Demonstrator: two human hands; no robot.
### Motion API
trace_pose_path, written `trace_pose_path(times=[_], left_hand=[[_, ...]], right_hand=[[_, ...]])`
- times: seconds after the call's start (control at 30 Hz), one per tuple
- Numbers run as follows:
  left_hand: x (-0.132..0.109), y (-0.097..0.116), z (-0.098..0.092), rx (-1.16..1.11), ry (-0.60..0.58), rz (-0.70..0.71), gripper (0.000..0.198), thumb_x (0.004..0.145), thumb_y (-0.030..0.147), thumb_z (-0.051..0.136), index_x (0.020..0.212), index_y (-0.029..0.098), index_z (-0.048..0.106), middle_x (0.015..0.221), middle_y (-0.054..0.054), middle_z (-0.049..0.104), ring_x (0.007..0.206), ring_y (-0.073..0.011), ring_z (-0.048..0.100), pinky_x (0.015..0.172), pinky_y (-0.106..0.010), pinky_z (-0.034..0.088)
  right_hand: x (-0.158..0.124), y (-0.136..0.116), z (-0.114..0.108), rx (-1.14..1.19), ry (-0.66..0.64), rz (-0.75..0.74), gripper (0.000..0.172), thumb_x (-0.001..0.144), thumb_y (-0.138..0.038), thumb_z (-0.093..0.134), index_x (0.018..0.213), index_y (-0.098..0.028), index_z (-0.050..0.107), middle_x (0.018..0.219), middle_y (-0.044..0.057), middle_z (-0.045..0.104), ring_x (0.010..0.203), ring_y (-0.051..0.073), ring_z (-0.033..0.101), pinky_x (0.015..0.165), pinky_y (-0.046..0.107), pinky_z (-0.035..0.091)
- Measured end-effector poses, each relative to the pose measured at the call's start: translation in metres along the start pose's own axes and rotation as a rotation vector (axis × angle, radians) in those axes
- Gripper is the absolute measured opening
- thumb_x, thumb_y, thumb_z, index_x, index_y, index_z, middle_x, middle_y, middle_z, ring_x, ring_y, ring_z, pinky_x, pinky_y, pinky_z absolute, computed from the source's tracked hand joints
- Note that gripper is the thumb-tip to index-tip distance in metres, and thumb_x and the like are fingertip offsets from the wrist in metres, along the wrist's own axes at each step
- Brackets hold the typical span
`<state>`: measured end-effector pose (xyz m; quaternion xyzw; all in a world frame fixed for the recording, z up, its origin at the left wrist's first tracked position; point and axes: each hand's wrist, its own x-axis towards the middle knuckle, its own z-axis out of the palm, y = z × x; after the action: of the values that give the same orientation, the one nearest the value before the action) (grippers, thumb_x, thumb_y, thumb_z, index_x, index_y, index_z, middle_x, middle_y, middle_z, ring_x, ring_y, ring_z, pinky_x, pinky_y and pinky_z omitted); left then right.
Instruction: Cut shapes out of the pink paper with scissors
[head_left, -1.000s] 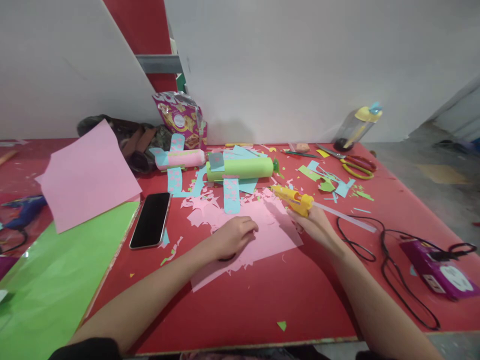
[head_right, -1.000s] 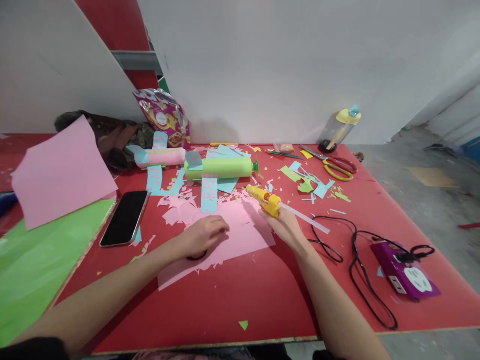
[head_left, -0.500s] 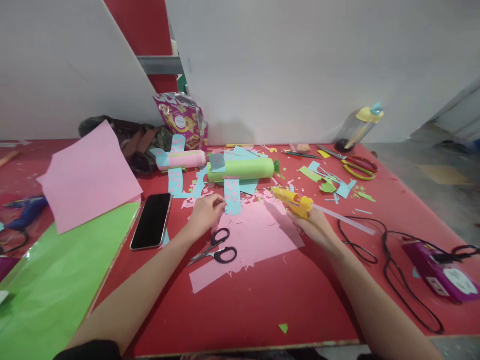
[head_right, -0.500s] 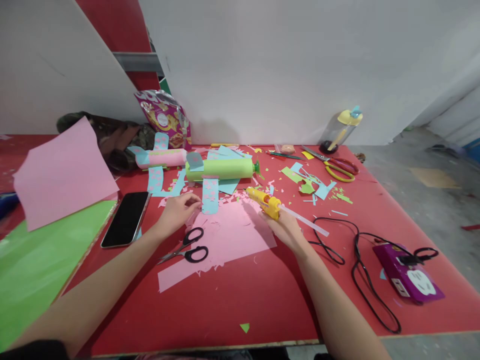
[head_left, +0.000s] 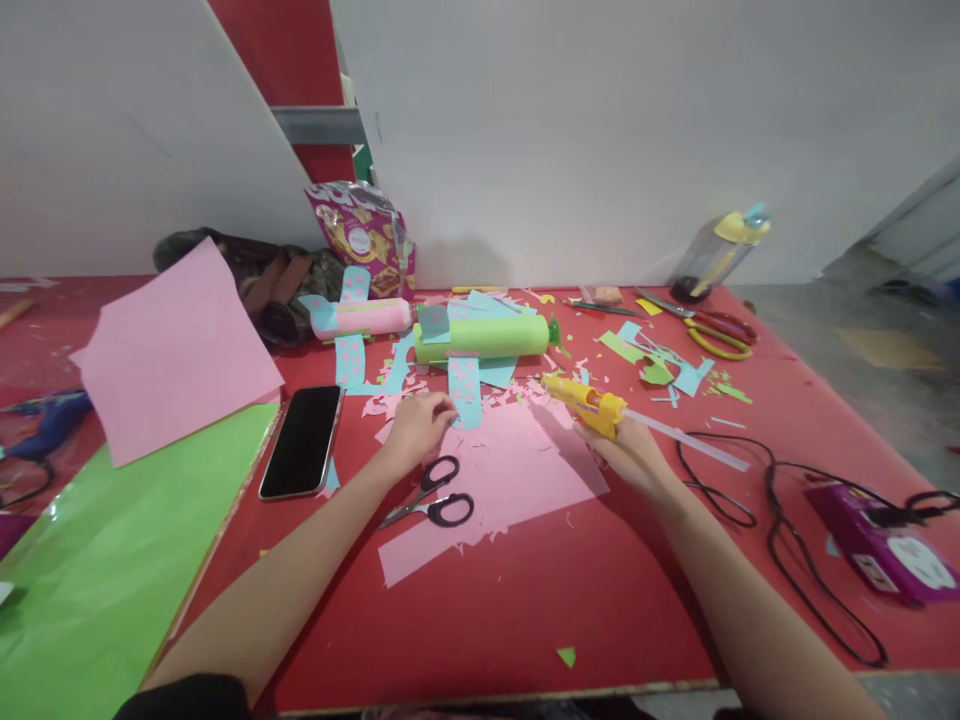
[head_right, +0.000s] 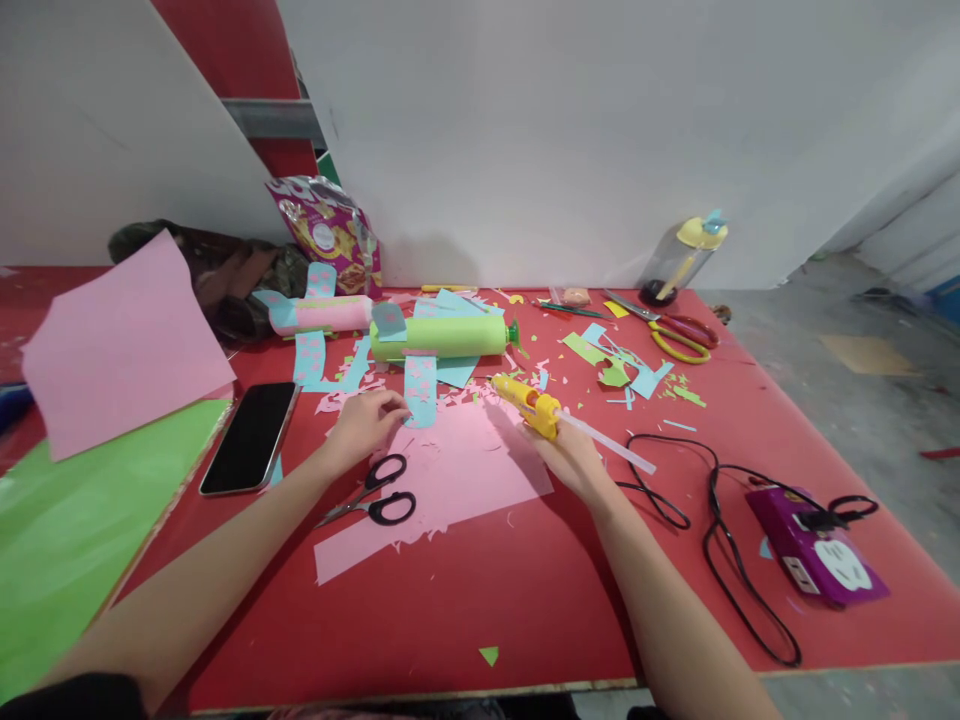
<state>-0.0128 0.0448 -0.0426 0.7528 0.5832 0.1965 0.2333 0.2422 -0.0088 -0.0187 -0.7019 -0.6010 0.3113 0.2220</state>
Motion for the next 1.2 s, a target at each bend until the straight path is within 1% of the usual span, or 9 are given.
trace_pose_path(times=[0.27,0.5,0.6,0.7,0.83,0.93,1.07,1.2], left_hand=[[0.003,-0.003,0.005,0.08,0.024,0.031,0.013,0.073,0.022,0.051,0.067,0.018,0.061,0.081,-0.004,0.064,0.082,-0.0197,0.055,0.078,-0.035,0.037],[0.004,0.0,0.007,0.149,0.051,0.063,0.013,0.074,0.021,0.05,0.065,0.018,0.06,0.08,-0.004,0.063,0.084,-0.0211,0.053,0.077,-0.038,0.034],[0.005,0.001,0.008,0.19,0.084,0.069,0.012,0.074,0.02,0.049,0.07,0.017,0.06,0.084,-0.006,0.062,0.087,-0.0234,0.052,0.077,-0.041,0.032],[0.003,-0.001,0.007,0.226,0.109,0.094,0.014,0.075,0.016,0.046,0.078,0.017,0.06,0.087,-0.007,0.06,0.088,-0.0233,0.05,0.077,-0.041,0.031],[-0.002,-0.006,0.006,0.273,0.075,0.182,0.019,0.074,0.01,0.044,0.078,0.018,0.062,0.086,-0.006,0.057,0.087,-0.0208,0.049,0.076,-0.038,0.03],[-0.006,-0.011,0.007,0.311,0.036,0.244,0.02,0.074,0.01,0.045,0.079,0.02,0.062,0.086,-0.006,0.055,0.088,-0.0213,0.047,0.076,-0.038,0.029],[-0.008,-0.014,0.008,0.345,0.014,0.269,0.021,0.076,0.012,0.044,0.083,0.02,0.062,0.088,-0.007,0.053,0.09,-0.0228,0.045,0.076,-0.041,0.028],[-0.012,-0.011,0.004,0.358,-0.015,0.277,0.023,0.077,0.012,0.041,0.087,0.019,0.06,0.09,-0.007,0.052,0.091,-0.024,0.044,0.077,-0.043,0.028]], right_hand=[[-0.001,-0.002,0.0,-0.028,0.007,0.005,0.031,0.071,-0.04,0.046,0.05,-0.018,0.048,0.041,-0.001,0.044,0.045,0.014,0.045,0.046,0.025,0.032],[0.0,-0.001,0.0,-0.04,0.022,-0.017,0.03,0.07,-0.039,0.047,0.048,-0.019,0.044,0.041,-0.002,0.041,0.045,0.014,0.043,0.045,0.025,0.032],[0.0,0.0,0.0,-0.042,0.02,-0.026,0.031,0.07,-0.04,0.046,0.048,-0.019,0.043,0.041,-0.002,0.043,0.045,0.014,0.045,0.046,0.025,0.033],[0.001,0.003,0.0,-0.048,0.017,-0.028,0.033,0.071,-0.041,0.045,0.046,-0.019,0.041,0.04,-0.001,0.044,0.046,0.015,0.046,0.046,0.026,0.034],[0.002,0.005,0.0,-0.053,0.011,-0.025,0.034,0.071,-0.043,0.045,0.046,-0.019,0.042,0.041,0.0,0.045,0.047,0.017,0.047,0.046,0.027,0.034],[0.002,0.005,0.0,-0.052,0.003,-0.025,0.035,0.071,-0.046,0.044,0.047,-0.019,0.043,0.042,0.001,0.046,0.048,0.017,0.048,0.046,0.027,0.036],[0.002,0.005,0.0,-0.063,0.004,-0.026,0.035,0.071,-0.047,0.043,0.05,-0.019,0.043,0.044,0.001,0.049,0.047,0.016,0.049,0.047,0.027,0.037],[0.002,0.005,-0.002,-0.112,0.056,0.003,0.033,0.072,-0.044,0.043,0.052,-0.018,0.046,0.044,0.0,0.05,0.045,0.015,0.051,0.047,0.025,0.038]])
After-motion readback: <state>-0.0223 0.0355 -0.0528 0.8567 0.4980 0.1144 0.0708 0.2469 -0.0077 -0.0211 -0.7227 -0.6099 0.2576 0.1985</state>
